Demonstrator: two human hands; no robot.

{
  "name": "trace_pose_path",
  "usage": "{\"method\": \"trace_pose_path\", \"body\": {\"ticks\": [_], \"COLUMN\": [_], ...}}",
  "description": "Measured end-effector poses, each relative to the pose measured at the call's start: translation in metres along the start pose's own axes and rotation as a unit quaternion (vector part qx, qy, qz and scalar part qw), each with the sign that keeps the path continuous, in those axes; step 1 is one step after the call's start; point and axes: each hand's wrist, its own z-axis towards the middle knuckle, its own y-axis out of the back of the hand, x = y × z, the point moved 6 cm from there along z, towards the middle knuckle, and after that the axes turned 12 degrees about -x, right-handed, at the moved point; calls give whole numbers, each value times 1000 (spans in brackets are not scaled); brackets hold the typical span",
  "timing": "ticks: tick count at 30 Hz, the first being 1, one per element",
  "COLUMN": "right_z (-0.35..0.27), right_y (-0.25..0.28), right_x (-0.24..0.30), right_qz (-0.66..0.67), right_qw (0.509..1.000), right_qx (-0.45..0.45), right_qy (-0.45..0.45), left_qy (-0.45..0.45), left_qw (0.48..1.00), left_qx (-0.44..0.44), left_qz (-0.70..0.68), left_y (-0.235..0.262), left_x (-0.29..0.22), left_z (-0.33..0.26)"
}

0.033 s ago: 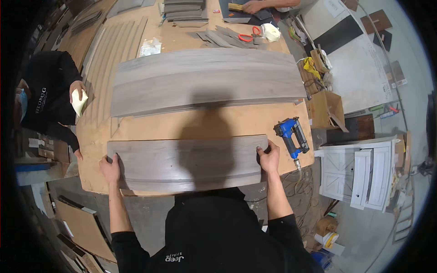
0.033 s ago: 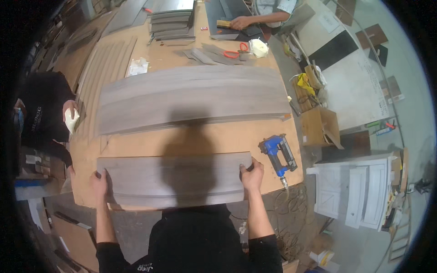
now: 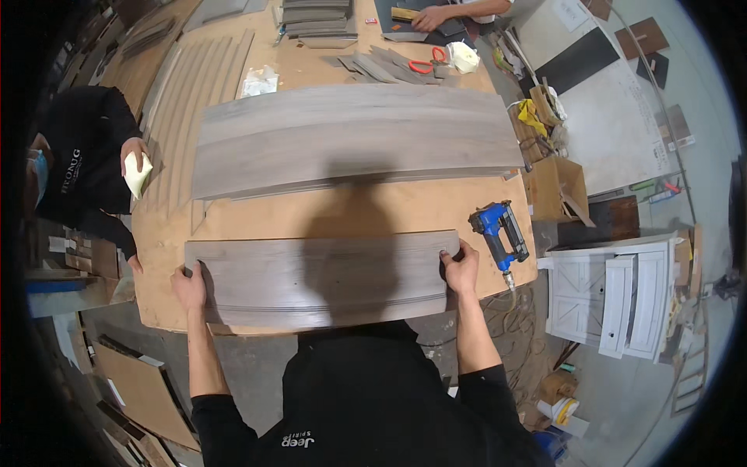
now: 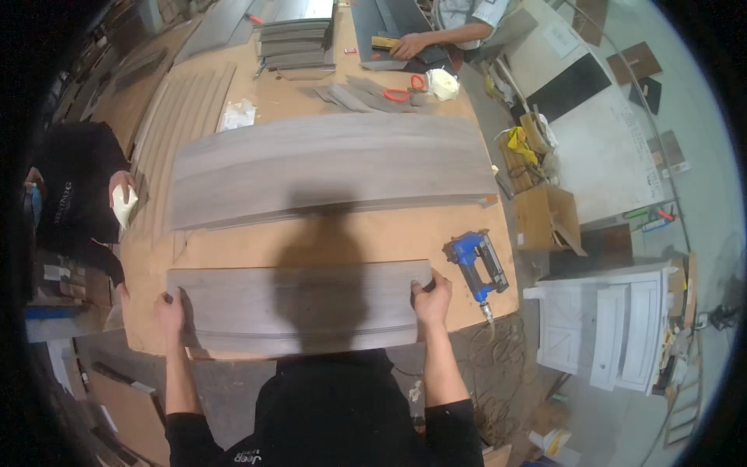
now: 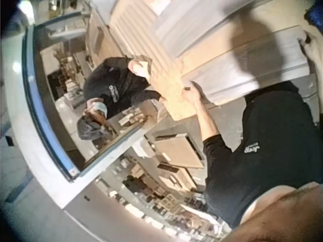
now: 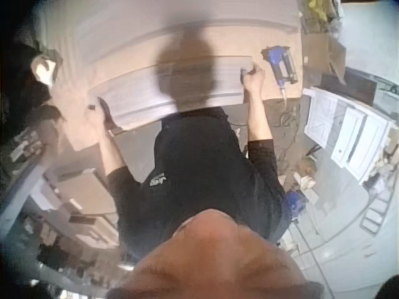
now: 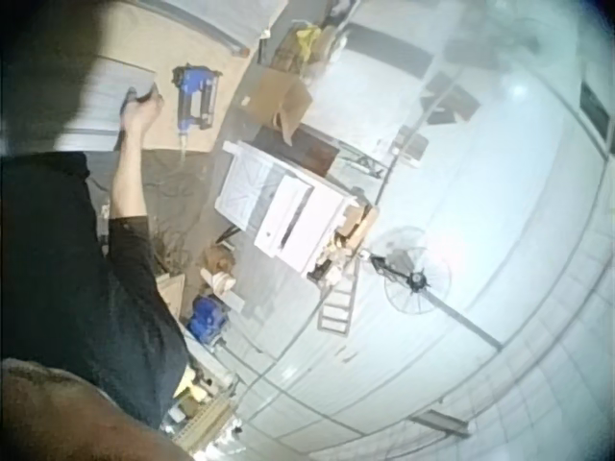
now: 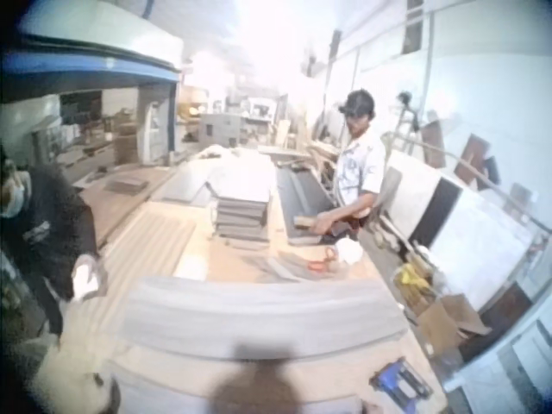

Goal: Assembling and finishing wooden furniture panels using a pneumatic nail gun and a hammer.

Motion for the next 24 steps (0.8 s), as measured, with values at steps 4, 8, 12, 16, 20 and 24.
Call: {"method": "trace_pose_path", "body": {"ticks": [4,8,12,16,20,24], "right_z": [-13,-39,-64,-69,-77,-84], "right_y": [24,69,88,102,115,120], "right_x": [12,43,62,64,66,53], "right_qz": [79,361,418,339,319,381], "right_qw": [988,921,895,924,931,907], "right_qx": [-130,-106,-113,-141,-151,-142], "right_qy": [15,-97,-107,-110,-89,-114], "left_qy": [58,140,255,220,207,185], "left_qw": [978,901,880,891,896,898], "left_qx": [-1,-35,-61,-77,-81,-102], "left_qz": [-201,-409,-395,-390,-385,-386], "left_y": [7,80,130,159,164,168], "left_x": [21,27,52,58,60,83], "left_z": [2,-24,-42,-39,-38,-26]}}
